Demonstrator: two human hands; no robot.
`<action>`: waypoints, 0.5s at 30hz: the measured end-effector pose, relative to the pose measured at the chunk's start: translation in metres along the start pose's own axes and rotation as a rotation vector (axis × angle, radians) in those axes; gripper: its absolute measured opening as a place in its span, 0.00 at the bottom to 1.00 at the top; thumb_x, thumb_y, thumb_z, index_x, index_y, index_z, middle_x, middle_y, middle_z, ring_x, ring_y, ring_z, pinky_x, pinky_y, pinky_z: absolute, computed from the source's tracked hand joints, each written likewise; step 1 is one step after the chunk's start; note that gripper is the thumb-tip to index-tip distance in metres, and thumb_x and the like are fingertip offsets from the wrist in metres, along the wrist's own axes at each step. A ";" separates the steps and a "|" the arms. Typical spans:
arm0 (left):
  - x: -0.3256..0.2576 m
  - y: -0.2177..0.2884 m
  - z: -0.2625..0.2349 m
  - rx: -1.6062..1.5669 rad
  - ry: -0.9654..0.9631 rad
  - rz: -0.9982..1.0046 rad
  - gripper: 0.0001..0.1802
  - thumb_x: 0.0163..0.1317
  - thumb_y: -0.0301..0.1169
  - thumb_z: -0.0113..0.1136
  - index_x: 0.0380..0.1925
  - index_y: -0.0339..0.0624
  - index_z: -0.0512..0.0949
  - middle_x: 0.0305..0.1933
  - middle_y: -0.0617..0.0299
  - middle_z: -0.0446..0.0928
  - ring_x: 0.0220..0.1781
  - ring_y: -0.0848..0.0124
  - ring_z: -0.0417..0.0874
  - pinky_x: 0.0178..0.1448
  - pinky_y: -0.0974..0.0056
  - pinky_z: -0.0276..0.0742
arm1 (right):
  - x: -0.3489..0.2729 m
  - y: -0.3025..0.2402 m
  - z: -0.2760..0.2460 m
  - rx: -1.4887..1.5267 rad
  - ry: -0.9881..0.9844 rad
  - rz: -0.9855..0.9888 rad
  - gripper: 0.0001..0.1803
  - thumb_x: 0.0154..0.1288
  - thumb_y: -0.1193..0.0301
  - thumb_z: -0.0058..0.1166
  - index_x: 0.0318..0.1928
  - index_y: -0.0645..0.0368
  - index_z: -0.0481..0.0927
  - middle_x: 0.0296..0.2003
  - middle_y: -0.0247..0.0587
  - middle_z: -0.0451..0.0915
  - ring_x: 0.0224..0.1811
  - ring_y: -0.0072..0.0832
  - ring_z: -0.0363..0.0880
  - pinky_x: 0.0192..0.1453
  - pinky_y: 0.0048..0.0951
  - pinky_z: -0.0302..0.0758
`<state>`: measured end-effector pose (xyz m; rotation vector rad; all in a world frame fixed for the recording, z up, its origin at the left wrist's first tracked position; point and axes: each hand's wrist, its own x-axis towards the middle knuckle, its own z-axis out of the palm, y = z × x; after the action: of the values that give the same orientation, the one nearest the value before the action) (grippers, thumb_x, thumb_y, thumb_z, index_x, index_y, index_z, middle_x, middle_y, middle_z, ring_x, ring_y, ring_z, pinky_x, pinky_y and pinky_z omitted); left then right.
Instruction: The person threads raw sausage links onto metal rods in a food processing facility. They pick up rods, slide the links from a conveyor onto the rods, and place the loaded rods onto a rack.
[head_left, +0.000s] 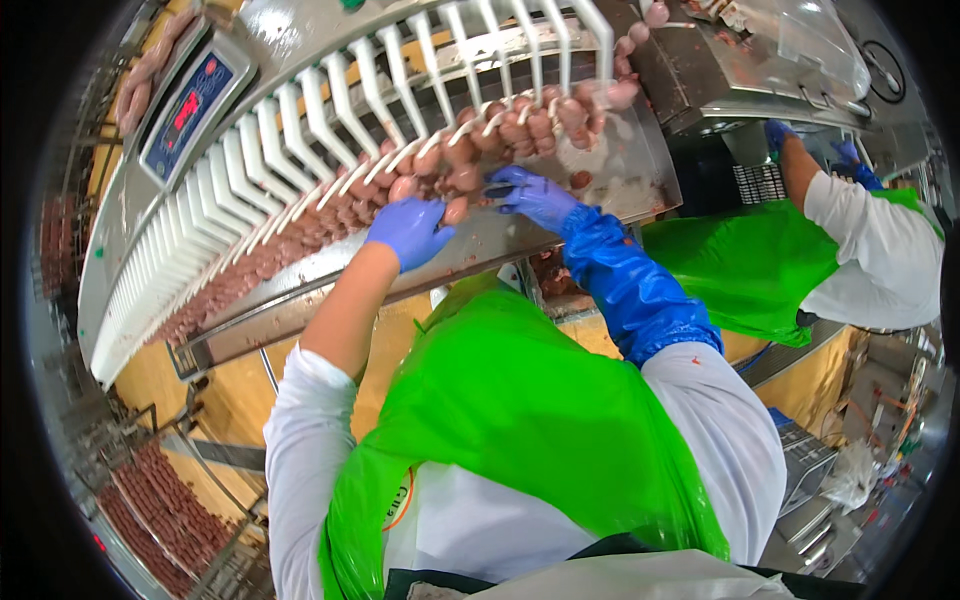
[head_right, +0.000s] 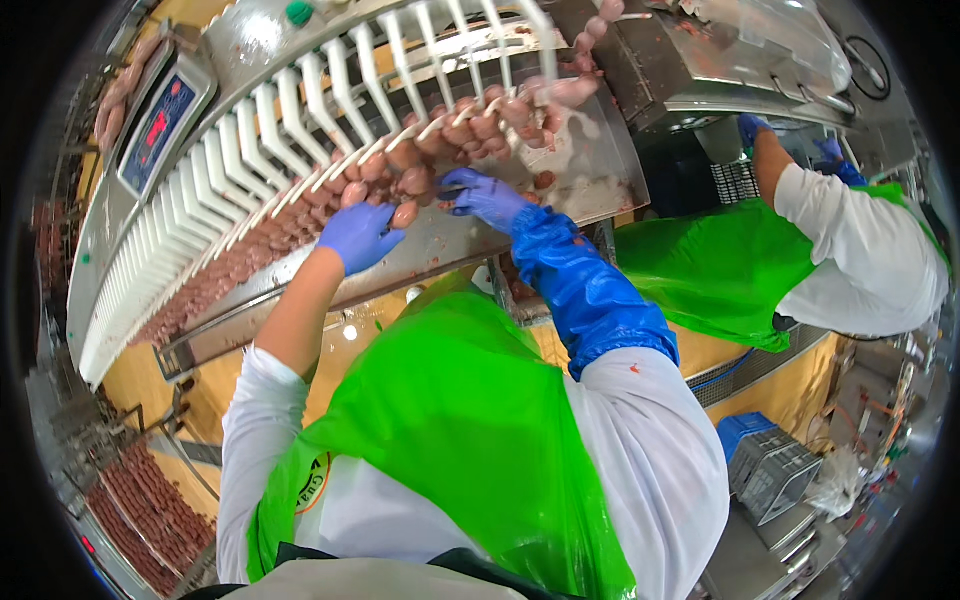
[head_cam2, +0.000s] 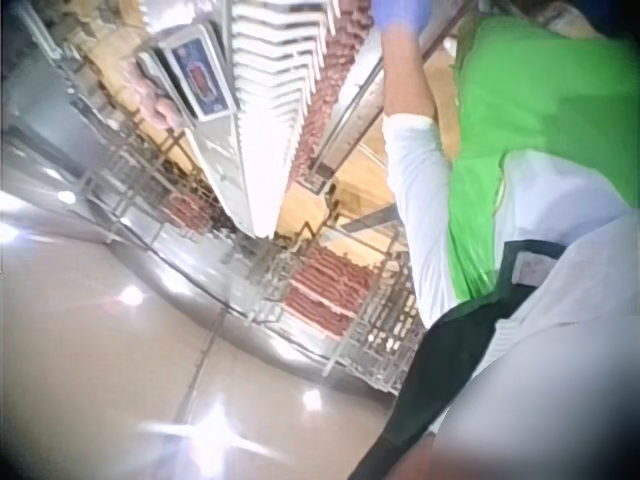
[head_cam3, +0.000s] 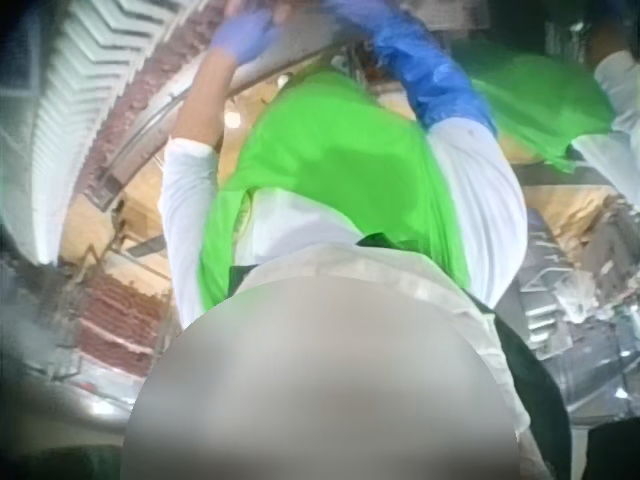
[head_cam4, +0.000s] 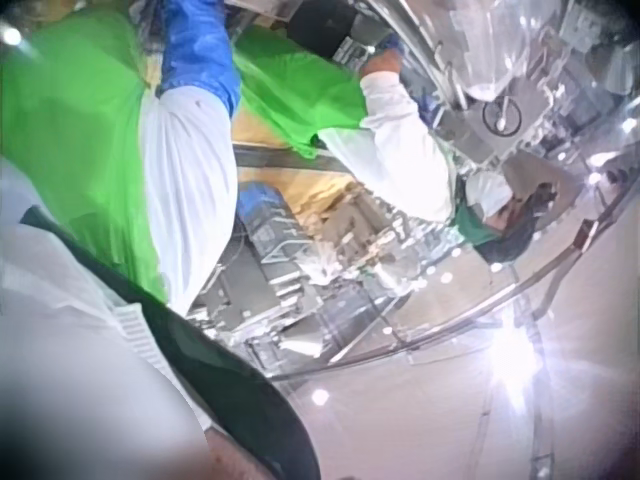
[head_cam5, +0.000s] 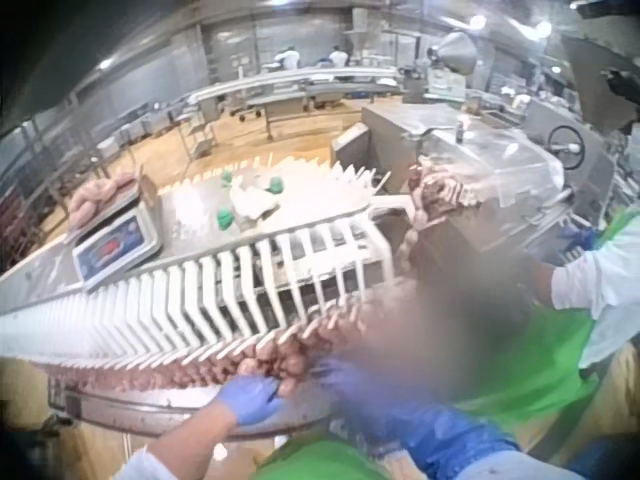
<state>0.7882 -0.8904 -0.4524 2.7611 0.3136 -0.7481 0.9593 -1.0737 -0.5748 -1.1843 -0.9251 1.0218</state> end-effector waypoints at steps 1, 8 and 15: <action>-0.002 -0.002 0.002 0.043 -0.011 -0.005 0.25 0.64 0.46 0.55 0.56 0.42 0.74 0.60 0.49 0.76 0.59 0.51 0.78 0.60 0.48 0.75 | -0.014 0.005 -0.022 0.177 0.214 0.165 0.10 0.66 0.74 0.53 0.47 0.59 0.79 0.45 0.37 0.80 0.54 0.25 0.79 0.50 0.26 0.79; -0.012 -0.024 0.050 -0.010 0.226 0.244 0.30 0.63 0.43 0.58 0.64 0.44 0.70 0.72 0.49 0.64 0.75 0.52 0.62 0.74 0.49 0.62 | -0.043 -0.044 -0.210 -0.359 1.206 -0.425 0.20 0.62 0.79 0.52 0.56 0.60 0.75 0.50 0.40 0.79 0.53 0.31 0.77 0.59 0.32 0.74; -0.011 -0.016 0.038 -0.150 0.161 0.272 0.28 0.64 0.42 0.59 0.63 0.46 0.71 0.72 0.50 0.65 0.75 0.52 0.62 0.75 0.52 0.62 | -0.015 -0.080 -0.250 -0.637 0.638 -0.090 0.23 0.55 0.73 0.65 0.52 0.63 0.78 0.40 0.39 0.78 0.42 0.32 0.77 0.51 0.34 0.75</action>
<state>0.7575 -0.8884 -0.4815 2.6518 0.0204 -0.4181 1.2031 -1.1638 -0.5334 -1.8337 -0.7865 0.2142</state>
